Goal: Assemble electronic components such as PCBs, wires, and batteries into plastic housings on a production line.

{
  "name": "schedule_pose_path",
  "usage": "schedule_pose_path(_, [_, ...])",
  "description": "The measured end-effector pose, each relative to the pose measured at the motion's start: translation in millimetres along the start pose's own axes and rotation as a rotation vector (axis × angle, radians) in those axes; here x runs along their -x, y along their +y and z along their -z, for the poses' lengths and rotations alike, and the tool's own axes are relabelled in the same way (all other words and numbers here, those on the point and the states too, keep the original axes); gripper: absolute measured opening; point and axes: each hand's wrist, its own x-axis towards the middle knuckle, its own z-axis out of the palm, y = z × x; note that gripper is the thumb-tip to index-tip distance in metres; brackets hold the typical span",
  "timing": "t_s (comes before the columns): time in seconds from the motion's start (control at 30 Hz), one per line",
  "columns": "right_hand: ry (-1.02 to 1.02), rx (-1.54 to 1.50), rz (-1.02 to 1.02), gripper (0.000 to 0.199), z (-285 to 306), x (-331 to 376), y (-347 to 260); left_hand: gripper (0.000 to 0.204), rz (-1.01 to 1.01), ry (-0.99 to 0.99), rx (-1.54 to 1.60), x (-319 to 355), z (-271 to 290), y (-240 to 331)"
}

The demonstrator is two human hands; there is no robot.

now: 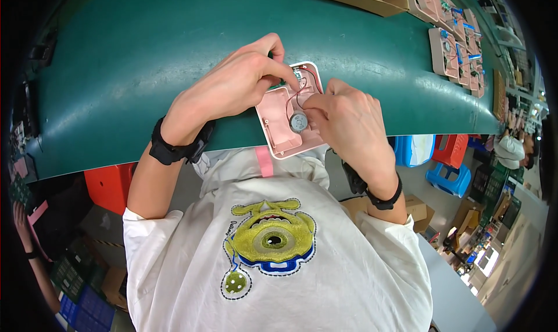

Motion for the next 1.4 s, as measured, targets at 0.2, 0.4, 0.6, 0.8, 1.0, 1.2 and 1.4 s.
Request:
schedule_pose_path(0.2, [-0.046, -0.076, 0.004, 0.008, 3.5, -5.2, 4.4, 0.046, 0.018, 0.074, 0.116, -2.3, -2.2, -2.0])
schedule_pose_path(0.4, [-0.099, -0.173, 0.017, 0.008, 9.2, -8.2, 11.2, 0.048, 0.023, 0.063, 0.128, -2.6, 1.5, -3.7])
schedule_pose_path(0.6, [-0.122, -0.186, 0.010, 0.008, 13.4, -10.5, 7.3, 0.052, 0.096, -0.061, 0.209, -6.4, 16.4, -7.0])
schedule_pose_path(0.8, [-0.142, -0.128, -0.017, 0.010, 18.5, -12.2, -1.4, 0.054, 0.079, -0.085, 0.290, -7.9, 17.1, -10.6])
schedule_pose_path(1.0, [-0.115, -0.181, -0.076, 0.007, 15.1, -7.2, -2.5, 0.055, 0.062, -0.063, 0.252, -8.3, 16.2, -10.8])
schedule_pose_path(1.2, [-0.128, -0.229, -0.060, 0.020, 16.2, -1.4, 2.5, 0.055, 0.049, -0.073, 0.236, -9.3, 16.0, -10.9])
schedule_pose_path(1.4, [-0.084, -0.528, -0.069, 0.049, 35.0, 4.4, 12.8, 0.053, 0.063, -0.084, 0.225, -7.4, 17.1, -9.4])
